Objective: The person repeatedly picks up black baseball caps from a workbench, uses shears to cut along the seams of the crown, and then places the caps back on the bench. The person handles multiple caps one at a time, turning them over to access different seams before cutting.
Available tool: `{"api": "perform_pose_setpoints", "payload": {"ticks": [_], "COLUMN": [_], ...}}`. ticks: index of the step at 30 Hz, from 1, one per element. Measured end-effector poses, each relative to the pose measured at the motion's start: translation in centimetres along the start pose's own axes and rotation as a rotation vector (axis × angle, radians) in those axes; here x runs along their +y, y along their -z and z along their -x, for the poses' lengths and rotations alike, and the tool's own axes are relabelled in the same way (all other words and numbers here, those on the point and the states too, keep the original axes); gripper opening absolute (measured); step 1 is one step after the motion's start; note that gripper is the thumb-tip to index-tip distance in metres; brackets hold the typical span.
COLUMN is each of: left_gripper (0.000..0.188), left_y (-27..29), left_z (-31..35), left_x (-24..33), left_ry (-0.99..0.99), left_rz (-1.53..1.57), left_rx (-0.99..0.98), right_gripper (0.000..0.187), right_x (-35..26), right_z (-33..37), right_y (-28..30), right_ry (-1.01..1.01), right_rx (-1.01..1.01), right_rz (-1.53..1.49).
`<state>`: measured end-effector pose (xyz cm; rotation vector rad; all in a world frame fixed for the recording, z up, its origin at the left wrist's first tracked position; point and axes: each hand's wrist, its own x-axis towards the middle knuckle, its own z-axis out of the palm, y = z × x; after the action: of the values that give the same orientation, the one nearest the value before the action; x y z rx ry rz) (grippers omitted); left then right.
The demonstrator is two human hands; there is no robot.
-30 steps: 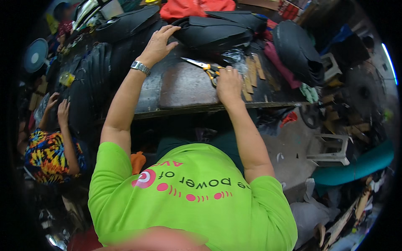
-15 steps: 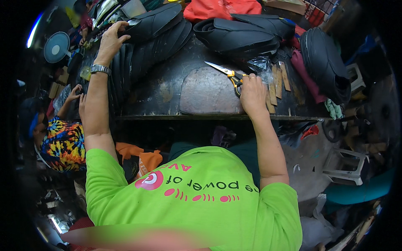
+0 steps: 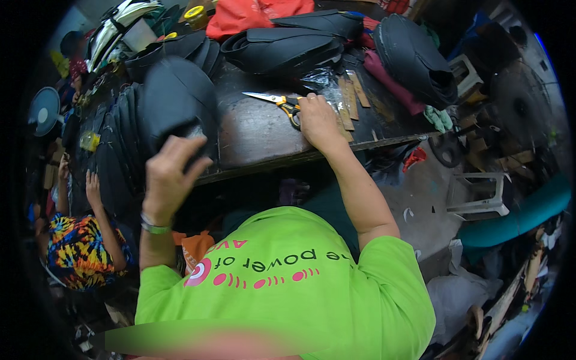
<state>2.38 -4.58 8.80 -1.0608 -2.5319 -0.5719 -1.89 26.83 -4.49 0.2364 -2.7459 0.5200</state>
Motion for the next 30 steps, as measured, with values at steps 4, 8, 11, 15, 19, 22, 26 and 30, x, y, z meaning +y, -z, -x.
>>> {"api": "perform_pose_setpoints", "payload": {"ticks": [4,8,11,15,19,22,26,30], "left_gripper": [0.046,0.042,0.026,0.029,0.017,0.011,0.012,0.013], "left_y": [-5.7,-6.8,-8.6,-12.2,-13.8,-13.7,-13.3,-13.1], "left_z": [2.7,5.1,6.9,7.9,8.6,8.2,7.5,7.5], "left_x": [0.2,-3.3,-6.6,-10.6,-11.2,-10.7,-10.2,-10.1], "left_ry": [0.136,0.141,0.347,0.693,0.687,0.617,0.607,0.585], "left_rz": [0.211,0.251,0.369,0.764,0.578,0.437,0.405,0.408], "left_rx": [-0.084,0.233,0.57,0.801,0.555,0.546,0.545,0.535], "right_gripper": [0.021,0.02,0.023,0.035,0.052,0.054,0.045,0.032], "right_x": [1.3,5.8,10.6,16.5,20.9,22.7,22.0,18.4], "right_z": [-0.5,-4.2,-9.4,-16.7,-21.9,-23.3,-23.5,-22.8], "right_y": [2.4,6.3,8.2,7.7,6.4,5.6,5.0,10.1], "right_ry": [-0.063,-0.092,-0.056,-0.104,-0.13,-0.059,-0.139,0.002], "right_rx": [-0.108,0.14,0.319,0.233,0.002,-0.126,-0.101,0.054], "right_rz": [-0.193,-0.304,-0.014,0.308,0.341,0.292,0.356,0.356]}}
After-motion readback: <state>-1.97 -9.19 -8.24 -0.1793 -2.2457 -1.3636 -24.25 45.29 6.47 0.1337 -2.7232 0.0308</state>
